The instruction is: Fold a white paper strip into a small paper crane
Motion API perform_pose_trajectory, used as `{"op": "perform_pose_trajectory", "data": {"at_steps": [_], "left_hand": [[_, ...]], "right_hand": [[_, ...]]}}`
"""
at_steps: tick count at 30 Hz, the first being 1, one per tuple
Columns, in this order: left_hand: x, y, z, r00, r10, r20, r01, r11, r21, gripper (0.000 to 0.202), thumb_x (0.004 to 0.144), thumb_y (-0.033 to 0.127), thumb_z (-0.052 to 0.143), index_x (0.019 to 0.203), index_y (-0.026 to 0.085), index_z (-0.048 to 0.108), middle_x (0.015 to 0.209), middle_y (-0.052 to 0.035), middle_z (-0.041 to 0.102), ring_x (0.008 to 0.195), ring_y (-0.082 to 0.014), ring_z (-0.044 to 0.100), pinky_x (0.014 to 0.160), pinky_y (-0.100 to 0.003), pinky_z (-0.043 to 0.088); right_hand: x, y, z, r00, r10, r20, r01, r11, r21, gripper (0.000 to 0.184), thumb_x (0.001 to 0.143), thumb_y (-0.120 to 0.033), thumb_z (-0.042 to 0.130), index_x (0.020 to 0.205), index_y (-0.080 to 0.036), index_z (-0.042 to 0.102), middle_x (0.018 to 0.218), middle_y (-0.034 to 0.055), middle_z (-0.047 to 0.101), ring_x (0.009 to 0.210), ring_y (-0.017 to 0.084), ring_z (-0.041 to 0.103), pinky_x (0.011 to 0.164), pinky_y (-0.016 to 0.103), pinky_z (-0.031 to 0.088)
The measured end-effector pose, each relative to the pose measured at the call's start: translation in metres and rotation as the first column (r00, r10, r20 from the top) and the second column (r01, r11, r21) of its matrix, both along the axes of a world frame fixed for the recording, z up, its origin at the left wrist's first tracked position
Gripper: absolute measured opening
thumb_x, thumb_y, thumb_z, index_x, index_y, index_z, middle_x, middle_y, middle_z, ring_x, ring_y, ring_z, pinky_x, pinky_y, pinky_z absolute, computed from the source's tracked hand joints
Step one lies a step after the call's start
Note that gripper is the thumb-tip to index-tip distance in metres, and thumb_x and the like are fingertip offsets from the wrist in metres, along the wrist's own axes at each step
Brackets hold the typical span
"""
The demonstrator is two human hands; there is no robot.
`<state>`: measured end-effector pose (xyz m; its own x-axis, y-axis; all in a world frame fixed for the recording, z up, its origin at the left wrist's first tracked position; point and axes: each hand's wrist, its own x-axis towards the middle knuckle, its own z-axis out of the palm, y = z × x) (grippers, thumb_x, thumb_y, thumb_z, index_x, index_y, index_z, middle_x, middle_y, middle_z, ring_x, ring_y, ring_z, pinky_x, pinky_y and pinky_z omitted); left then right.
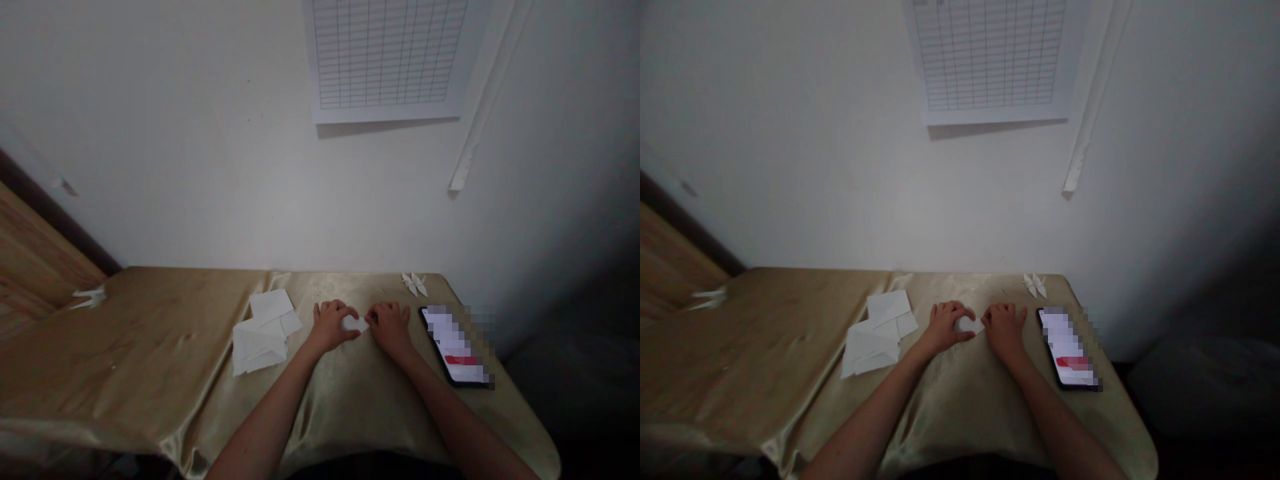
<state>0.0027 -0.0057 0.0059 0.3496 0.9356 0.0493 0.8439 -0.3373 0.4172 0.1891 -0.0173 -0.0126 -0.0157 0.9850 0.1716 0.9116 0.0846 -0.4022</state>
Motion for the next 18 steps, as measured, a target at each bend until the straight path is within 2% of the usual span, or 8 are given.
{"op": "perform_pose_trajectory", "data": {"at_steps": [5, 11, 15, 18], "left_hand": [[0.0018, -0.0016, -0.0036, 1.0, -0.006, -0.005, 0.006, 0.999, 0.033, 0.039, 0.077, 0.047, 0.081, 0.114, 0.047, 0.07, 0.123, 0.0001, 0.059, 0.123, -0.0294, 0.049, 0.116, -0.066, 0.016], [0.0007, -0.0028, -0.0007, 1.0, -0.012, -0.01, 0.012, 0.999, 0.034, 0.036, 0.077, 0.048, 0.08, 0.112, 0.049, 0.072, 0.124, 0.001, 0.058, 0.121, -0.029, 0.049, 0.116, -0.062, 0.018], [0.0015, -0.0035, 0.0001, 1.0, -0.013, -0.005, 0.014, 0.999, 0.032, 0.035, 0.077, 0.048, 0.081, 0.112, 0.047, 0.073, 0.124, 0.0004, 0.058, 0.121, -0.0284, 0.049, 0.116, -0.058, 0.022], [0.0027, -0.0033, -0.0016, 1.0, 0.004, -0.01, -0.004, 0.999, 0.039, 0.036, 0.076, 0.048, 0.081, 0.111, 0.047, 0.073, 0.122, 0.0002, 0.058, 0.12, -0.0286, 0.049, 0.116, -0.06, 0.02]], "right_hand": [[-0.0009, -0.0002, 0.0013, 1.0, -0.009, -0.002, 0.009, 1.0, 0.002, 0.015, 0.095, -0.027, 0.054, 0.095, -0.023, 0.068, 0.113, 0.0075, 0.071, 0.121, 0.03, 0.05, 0.114, 0.069, 0.012], [-0.0017, 0.0007, 0.0006, 1.0, 0.001, -0.017, -0.002, 1.0, -0.008, 0.016, 0.095, -0.025, 0.052, 0.094, -0.023, 0.068, 0.112, 0.0086, 0.071, 0.122, 0.03, 0.049, 0.113, 0.07, 0.009], [-0.002, 0.0003, -0.001, 1.0, -0.009, 0.029, 0.009, 1.0, 0.01, 0.016, 0.096, -0.027, 0.053, 0.096, -0.023, 0.068, 0.114, 0.0095, 0.07, 0.122, 0.031, 0.049, 0.113, 0.069, 0.01], [0.0001, -0.0012, -0.0007, 0.999, 0.004, 0.052, -0.005, 1.0, 0.021, 0.017, 0.096, -0.03, 0.054, 0.099, -0.024, 0.069, 0.115, 0.0091, 0.069, 0.121, 0.031, 0.049, 0.112, 0.063, 0.017]]}}
